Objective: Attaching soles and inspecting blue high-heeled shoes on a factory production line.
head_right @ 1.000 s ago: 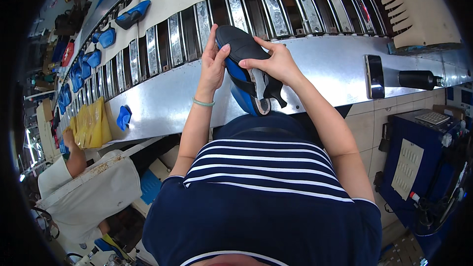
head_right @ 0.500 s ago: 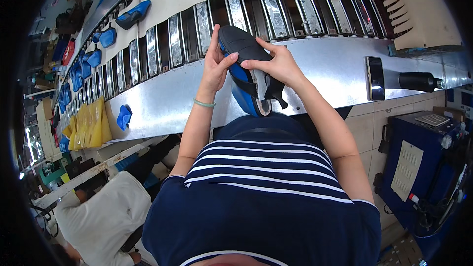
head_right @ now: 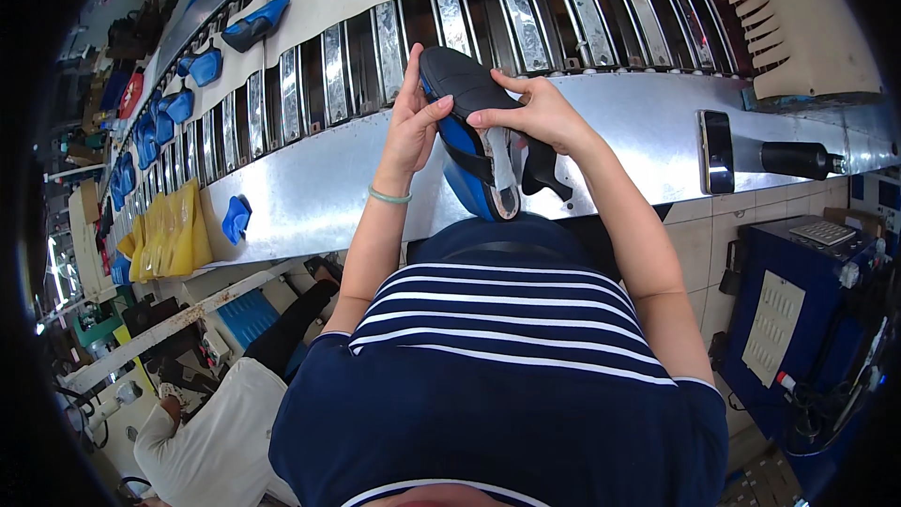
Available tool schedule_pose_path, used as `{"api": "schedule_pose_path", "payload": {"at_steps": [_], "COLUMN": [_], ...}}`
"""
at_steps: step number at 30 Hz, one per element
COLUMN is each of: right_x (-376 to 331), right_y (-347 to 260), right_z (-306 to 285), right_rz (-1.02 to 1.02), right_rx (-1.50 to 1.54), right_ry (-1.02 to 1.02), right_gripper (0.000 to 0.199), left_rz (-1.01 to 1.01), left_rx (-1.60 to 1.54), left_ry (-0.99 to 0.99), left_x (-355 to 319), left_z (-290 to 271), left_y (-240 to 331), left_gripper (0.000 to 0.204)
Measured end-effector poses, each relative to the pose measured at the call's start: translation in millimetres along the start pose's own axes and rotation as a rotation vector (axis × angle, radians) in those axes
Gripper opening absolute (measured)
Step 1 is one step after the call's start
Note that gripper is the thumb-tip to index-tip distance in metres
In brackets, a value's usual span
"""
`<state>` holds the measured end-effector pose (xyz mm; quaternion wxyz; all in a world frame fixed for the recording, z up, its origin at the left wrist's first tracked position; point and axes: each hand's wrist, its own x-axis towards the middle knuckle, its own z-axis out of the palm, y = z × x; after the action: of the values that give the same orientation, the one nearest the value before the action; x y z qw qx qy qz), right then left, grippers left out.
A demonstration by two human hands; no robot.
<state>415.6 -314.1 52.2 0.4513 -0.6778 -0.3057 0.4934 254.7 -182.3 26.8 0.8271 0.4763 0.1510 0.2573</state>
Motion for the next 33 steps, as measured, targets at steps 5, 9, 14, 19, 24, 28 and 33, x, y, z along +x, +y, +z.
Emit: {"api": "schedule_pose_path", "payload": {"at_steps": [5,9,14,19,24,28,33], "right_x": [-5,-6,0,-1,-3,-9,-16], "right_y": [-16,-13,7,6,10,4,2], "right_z": [-5,-6,-3,-7,-6,-6,-3], "right_rz": [0.067,0.043,-0.085,-0.041,-0.044,-0.05,-0.087], "right_rx": [0.072,-0.023,-0.038,-0.023,0.027,0.035,0.011], "right_ry": [-0.049,-0.062,-0.017,-0.031,-0.018,-0.02,0.001], "right_gripper": [0.09,0.088,0.092,0.091,0.087,0.085,0.084], "left_rz": [-0.006,-0.014,-0.015,0.016,0.055,0.097,0.143], "left_rx": [-0.008,-0.016,-0.029,-0.004,0.042,0.096,0.116], "left_ry": [0.006,0.002,0.002,0.005,0.013,0.037,0.065], "left_x": [0,1,2,4,2,1,-2], "left_z": [0,1,4,5,10,11,14], "left_y": [-2,-2,-3,-6,-7,-9,-6], "left_gripper": [0.094,0.094,0.093,0.093,0.092,0.091,0.082]}}
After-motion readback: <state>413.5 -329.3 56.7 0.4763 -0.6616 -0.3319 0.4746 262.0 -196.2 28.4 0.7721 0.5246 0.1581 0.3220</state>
